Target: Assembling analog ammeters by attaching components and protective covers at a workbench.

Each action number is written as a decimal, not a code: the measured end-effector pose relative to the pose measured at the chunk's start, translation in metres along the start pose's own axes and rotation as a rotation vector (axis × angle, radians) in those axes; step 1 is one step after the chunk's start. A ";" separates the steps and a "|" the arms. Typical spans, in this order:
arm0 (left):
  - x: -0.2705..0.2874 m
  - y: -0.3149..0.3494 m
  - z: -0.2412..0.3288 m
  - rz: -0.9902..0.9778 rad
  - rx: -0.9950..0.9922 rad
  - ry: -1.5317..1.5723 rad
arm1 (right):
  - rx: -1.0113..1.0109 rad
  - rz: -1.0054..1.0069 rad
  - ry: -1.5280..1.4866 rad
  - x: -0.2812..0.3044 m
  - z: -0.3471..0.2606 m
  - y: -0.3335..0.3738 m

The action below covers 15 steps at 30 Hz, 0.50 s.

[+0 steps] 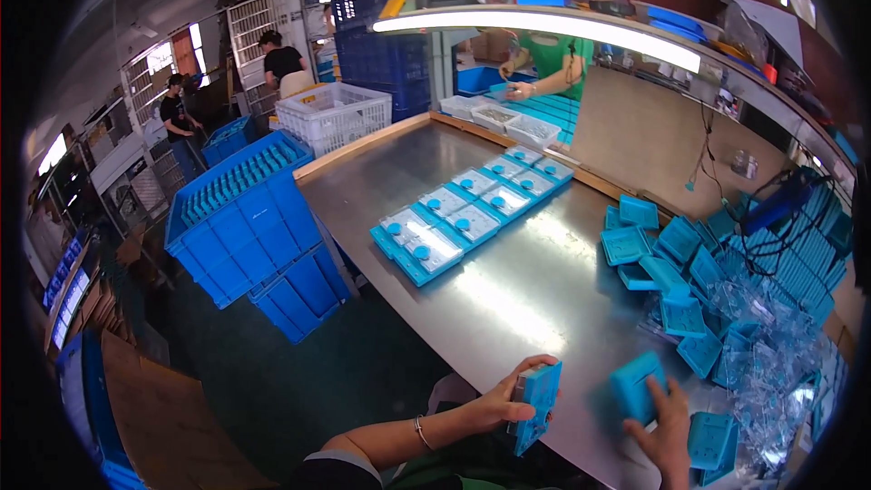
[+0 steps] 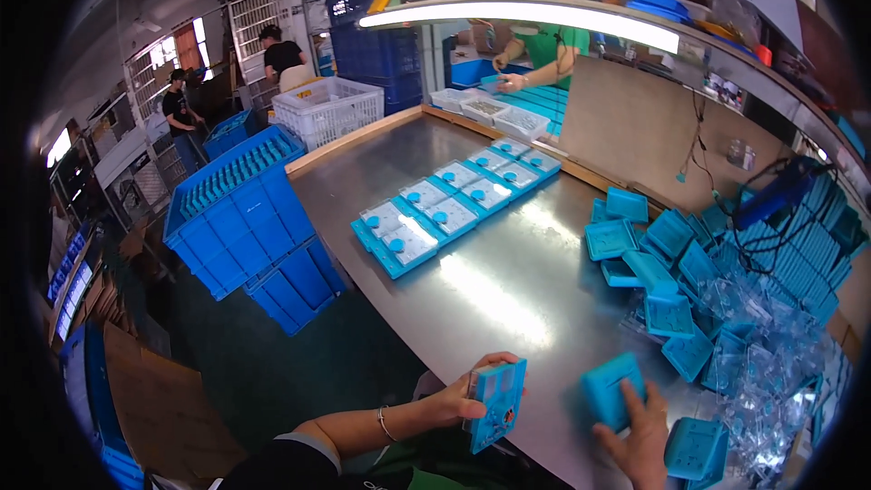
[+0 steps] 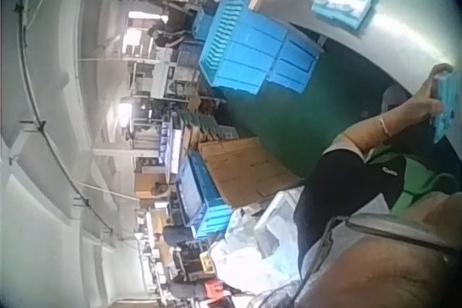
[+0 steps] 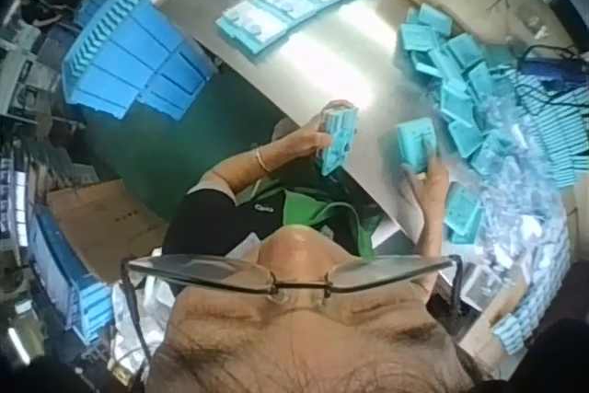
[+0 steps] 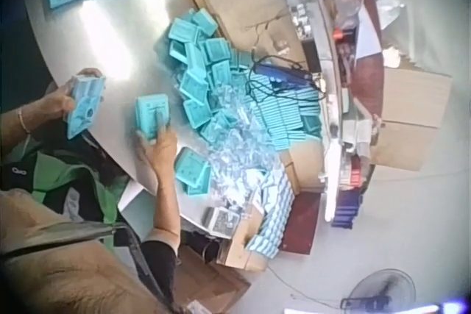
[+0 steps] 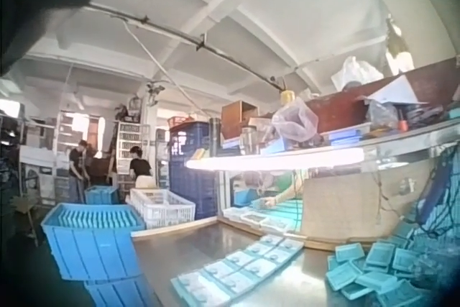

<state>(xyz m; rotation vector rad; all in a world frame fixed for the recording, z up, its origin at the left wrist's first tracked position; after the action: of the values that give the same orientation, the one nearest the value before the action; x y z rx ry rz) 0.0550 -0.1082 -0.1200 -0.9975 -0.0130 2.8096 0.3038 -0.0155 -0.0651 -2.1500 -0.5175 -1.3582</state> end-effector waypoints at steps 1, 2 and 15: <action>-0.003 -0.004 -0.001 -0.003 -0.012 0.006 | -0.046 -0.003 0.013 -0.006 0.008 0.004; -0.009 -0.005 -0.004 -0.023 0.027 0.030 | -0.024 -0.013 0.013 -0.014 0.010 0.004; -0.028 -0.032 -0.008 0.042 -0.245 -0.068 | 0.018 -0.093 -0.794 -0.035 -0.082 0.004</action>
<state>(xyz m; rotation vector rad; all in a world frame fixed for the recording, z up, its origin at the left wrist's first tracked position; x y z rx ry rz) 0.0863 -0.0817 -0.1065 -0.9592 -0.3561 2.9305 0.2338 -0.0709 -0.0691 -2.6265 -0.9198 -0.4765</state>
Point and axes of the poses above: each hand's wrist, its own y-axis away from the middle knuckle, its own x-axis out of the back of the hand, z = x × y, the point moved 6 cm from there along -y, towards the middle knuckle, and after that the axes turned 2 degrees about y, right-handed, at the moved point
